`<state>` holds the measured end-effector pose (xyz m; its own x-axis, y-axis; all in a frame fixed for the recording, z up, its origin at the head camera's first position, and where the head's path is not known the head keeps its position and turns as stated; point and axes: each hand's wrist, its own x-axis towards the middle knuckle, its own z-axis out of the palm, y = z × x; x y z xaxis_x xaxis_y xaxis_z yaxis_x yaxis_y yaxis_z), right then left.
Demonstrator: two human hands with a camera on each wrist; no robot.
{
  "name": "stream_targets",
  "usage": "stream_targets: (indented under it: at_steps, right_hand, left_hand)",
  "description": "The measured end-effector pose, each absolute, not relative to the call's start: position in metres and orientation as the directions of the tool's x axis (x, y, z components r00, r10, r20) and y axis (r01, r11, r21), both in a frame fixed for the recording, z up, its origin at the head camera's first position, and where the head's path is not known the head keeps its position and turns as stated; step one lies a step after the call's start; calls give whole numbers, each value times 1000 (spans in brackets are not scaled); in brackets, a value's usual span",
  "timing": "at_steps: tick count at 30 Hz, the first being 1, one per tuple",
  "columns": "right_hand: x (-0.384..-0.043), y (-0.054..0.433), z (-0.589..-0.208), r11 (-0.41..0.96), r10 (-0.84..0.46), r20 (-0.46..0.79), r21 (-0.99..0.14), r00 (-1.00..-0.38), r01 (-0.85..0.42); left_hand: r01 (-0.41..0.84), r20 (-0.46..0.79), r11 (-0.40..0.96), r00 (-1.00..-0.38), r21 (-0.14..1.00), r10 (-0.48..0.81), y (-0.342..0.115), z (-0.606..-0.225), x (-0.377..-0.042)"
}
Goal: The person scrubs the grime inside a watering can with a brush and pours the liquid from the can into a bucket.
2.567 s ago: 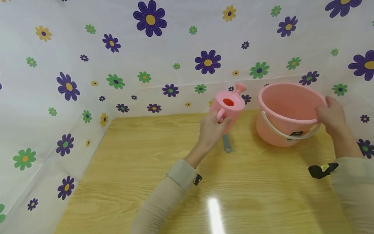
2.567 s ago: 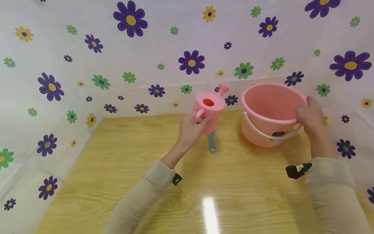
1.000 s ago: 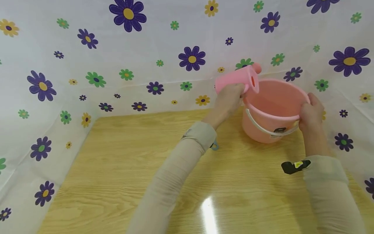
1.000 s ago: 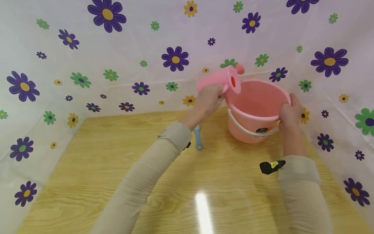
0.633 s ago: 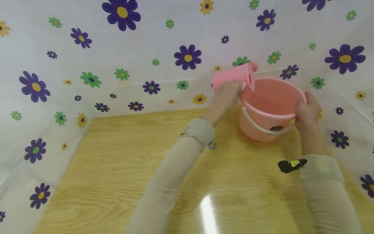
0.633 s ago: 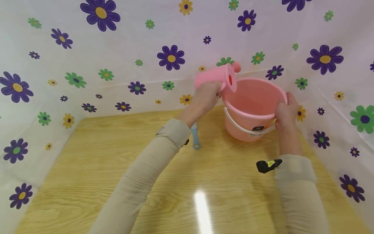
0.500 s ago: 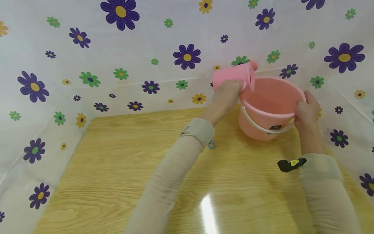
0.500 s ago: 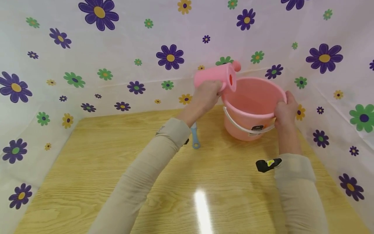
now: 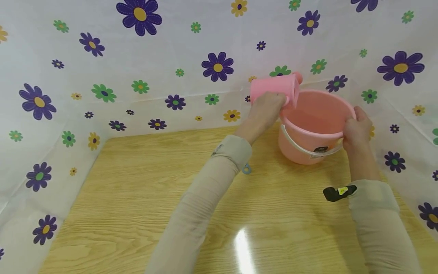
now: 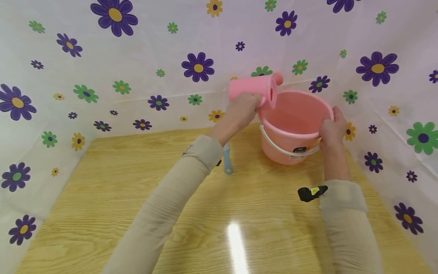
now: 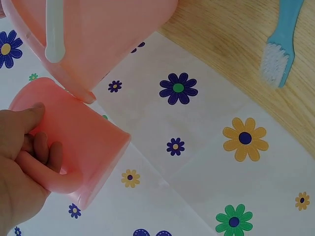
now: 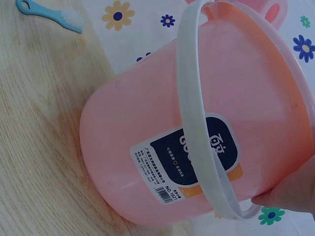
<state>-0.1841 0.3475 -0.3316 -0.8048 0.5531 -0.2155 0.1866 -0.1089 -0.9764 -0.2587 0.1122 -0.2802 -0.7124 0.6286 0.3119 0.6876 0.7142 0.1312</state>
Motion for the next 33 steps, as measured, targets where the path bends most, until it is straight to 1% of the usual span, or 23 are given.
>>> stream_targets:
  at_steps: [6, 11, 13, 16, 25, 29, 33]
  right_hand:
    - [-184, 347, -331, -111, 556, -214, -977, -803, 183]
    - [-184, 347, -330, -105, 557, -202, -979, -806, 173]
    - [-185, 347, -330, -104, 556, -200, -980, -806, 171]
    - [-185, 347, -329, -103, 558, -201, -980, -805, 173]
    - [-187, 348, -332, -58, 583, -138, -990, -800, 129]
    - [-187, 348, -333, -58, 573, -143, -989, -807, 134]
    - [-188, 348, -333, -50, 590, -129, -991, -797, 123]
  left_hand:
    - [689, 284, 713, -715, 131, 638, 116, -279, -260]
    - [705, 278, 709, -685, 18, 674, 118, -278, -259]
    - [704, 267, 709, -678, -33, 685, 119, -277, -258]
    - [698, 244, 712, -678, -80, 693, 120, -277, -257]
    - [667, 249, 723, -680, -179, 690, 126, -277, -258]
    - [657, 250, 717, -672, -235, 697, 127, -277, -257]
    - [655, 250, 706, -661, -268, 708, 129, -278, -257]
